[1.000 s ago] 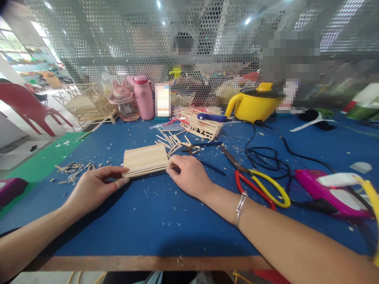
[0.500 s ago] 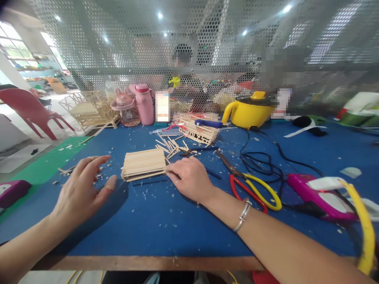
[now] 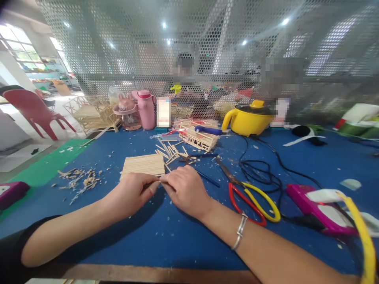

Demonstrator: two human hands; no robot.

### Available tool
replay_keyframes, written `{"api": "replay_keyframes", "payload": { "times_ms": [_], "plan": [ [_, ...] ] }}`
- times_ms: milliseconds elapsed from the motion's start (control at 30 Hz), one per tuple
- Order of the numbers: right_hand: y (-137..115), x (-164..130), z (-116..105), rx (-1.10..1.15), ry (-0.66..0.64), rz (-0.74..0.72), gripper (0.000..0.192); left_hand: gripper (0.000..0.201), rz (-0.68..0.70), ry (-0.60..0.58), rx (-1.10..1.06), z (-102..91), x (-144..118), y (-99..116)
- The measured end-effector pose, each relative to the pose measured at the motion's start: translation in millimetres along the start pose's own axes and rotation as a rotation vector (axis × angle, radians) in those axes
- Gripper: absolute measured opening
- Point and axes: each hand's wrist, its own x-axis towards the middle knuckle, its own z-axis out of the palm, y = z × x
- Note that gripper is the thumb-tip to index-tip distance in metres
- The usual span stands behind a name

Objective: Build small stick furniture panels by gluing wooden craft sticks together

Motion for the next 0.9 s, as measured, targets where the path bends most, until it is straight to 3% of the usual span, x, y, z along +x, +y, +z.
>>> {"api": "replay_keyframes", "payload": {
  "times_ms": [100,167,200,267,333,400,567,667,733,833,900],
  "plan": [
    [4,6,-19,-0.050,-0.002,0.018,0.022,0.026,-0.046,0.085,-0.052,-5.9,-1,-5],
    [13,8,-35,-0.150,-0.019,0.169,0.029,0.027,-0.122,0.172,-0.113,-12.5,-1,-10],
    [19,7,-42,-0.217,-0.089,0.292,0.028,0.029,-0.172,0.206,-0.164,-15.6,-1,-13],
    [33,5,-50,-0.339,-0.409,0.538,0.030,0.031,-0.267,0.246,-0.296,-19.7,0,-19],
    [45,1,-49,-0.372,-0.670,0.646,0.023,0.033,-0.324,0.259,-0.449,-20.1,1,-23],
    [51,-2,-42,-0.371,-0.711,0.655,0.013,0.034,-0.348,0.252,-0.622,-17.7,3,-24],
    [44,1,-28,-0.391,-0.632,0.685,0.017,0.036,-0.381,0.266,-1.057,-12.7,7,-23],
    [39,6,-38,-0.385,-0.577,0.671,0.021,0.038,-0.346,0.323,-1.152,-14.4,8,-25],
    [37,11,-51,-0.287,-0.420,0.713,0.024,0.038,-0.335,0.343,-1.187,-16.1,8,-26],
    [29,19,-69,0.248,-0.030,0.908,0.022,0.035,-0.278,0.303,-1.208,-16.9,7,-21],
    [15,23,-76,0.745,0.099,1.039,0.026,0.036,-0.213,0.218,-1.174,-14.7,4,-13]
  ]
}}
